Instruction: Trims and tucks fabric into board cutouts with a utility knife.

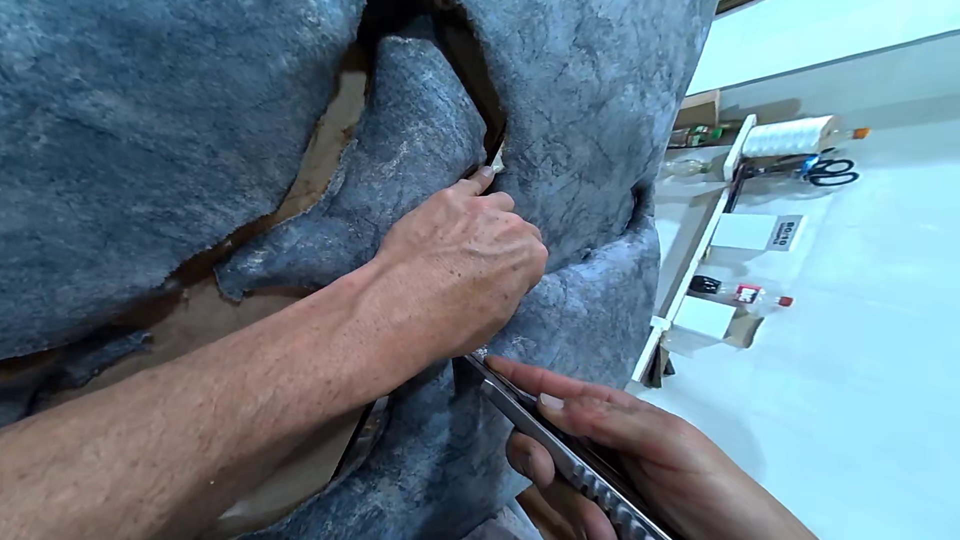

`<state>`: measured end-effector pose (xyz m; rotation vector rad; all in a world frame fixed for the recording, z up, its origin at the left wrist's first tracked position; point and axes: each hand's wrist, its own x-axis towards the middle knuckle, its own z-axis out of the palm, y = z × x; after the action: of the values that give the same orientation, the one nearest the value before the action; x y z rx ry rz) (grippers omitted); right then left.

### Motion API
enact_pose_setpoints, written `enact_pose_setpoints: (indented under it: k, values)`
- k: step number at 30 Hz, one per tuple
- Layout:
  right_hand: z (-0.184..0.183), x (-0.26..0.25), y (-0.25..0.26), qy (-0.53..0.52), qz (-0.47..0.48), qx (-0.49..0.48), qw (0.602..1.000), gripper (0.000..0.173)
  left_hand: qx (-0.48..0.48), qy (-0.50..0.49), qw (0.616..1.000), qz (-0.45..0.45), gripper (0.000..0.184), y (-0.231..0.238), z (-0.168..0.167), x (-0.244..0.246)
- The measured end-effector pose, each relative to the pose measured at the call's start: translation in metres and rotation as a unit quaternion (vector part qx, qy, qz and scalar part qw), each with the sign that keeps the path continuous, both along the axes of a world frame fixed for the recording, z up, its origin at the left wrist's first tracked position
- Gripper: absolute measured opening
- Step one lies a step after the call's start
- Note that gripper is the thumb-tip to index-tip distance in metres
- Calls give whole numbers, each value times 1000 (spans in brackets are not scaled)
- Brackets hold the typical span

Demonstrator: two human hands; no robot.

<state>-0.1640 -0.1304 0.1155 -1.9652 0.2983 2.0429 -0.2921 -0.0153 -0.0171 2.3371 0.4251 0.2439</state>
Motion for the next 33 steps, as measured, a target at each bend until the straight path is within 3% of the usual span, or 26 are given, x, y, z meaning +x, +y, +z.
enact_pose_setpoints:
  k: [17, 33]
  values:
    - [0, -10, -10, 15, -59, 21, 998, 52, 4, -9, 1000, 9, 20, -1, -2, -1]
    - [-6, -29, -25, 27, -234, 51, 971, 49, 45, 31, 998, 31, 21, -10, -3, 4]
